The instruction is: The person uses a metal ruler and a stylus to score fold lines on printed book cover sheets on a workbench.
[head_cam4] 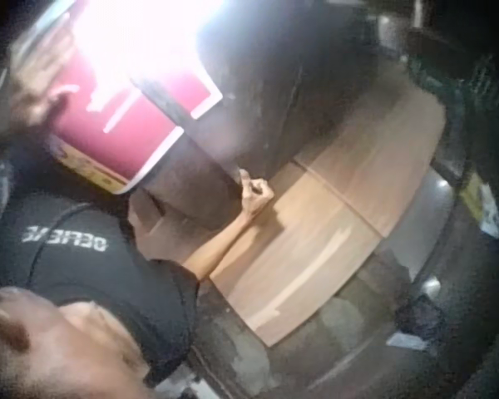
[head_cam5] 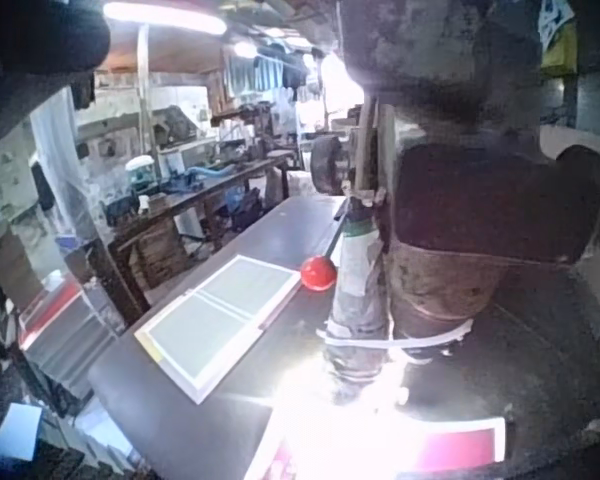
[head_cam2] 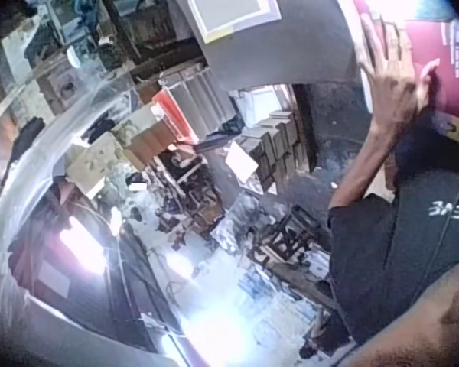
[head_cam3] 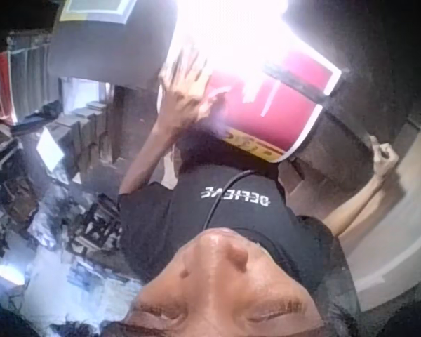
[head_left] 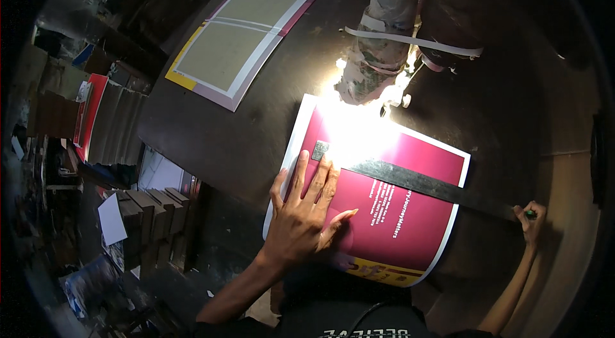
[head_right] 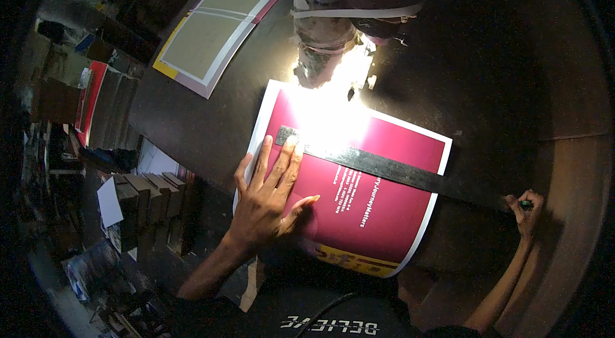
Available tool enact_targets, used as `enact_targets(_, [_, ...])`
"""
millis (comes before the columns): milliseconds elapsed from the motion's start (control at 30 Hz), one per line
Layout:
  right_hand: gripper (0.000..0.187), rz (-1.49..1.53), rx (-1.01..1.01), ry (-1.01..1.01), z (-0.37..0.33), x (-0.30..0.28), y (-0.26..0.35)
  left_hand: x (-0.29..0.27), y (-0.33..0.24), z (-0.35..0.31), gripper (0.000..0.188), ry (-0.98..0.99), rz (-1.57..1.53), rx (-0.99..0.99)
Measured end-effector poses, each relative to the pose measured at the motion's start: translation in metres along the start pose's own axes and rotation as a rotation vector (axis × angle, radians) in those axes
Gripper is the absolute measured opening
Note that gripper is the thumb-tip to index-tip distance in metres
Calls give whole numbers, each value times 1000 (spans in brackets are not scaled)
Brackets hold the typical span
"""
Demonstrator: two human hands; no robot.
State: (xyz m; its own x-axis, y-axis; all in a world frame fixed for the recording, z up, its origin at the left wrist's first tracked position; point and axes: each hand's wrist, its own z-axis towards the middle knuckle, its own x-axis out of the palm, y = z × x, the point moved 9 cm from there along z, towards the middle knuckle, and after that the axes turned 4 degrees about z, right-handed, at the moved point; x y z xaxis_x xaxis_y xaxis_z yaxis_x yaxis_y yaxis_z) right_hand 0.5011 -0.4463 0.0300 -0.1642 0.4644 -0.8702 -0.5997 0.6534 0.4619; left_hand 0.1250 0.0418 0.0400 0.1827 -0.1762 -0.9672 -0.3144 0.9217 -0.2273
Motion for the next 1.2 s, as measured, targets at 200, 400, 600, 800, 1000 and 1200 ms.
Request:
enact_targets(200, [50,122,46,87,21,12,50,2,4,1,76,29,-103,22])
enact_targets(400, [53,78,-7,47,24,9,65,1,7,0,78,16,-148,38])
enact_targets(600, [48,-49,38,-52,24,6,78,-3,-1,14,73,75,-118,17])
enact_targets(800, [54,-48,232,90,22,14,60,-17,-11,22,69,127,77,29])
enact_targets(1000, [59,-36,140,56,16,11,66,-17,-13,28,71,235,177,45])
enact_targets(1200, [59,-2,12,34,14,13,73,-22,-13,33,72,299,164,-11])
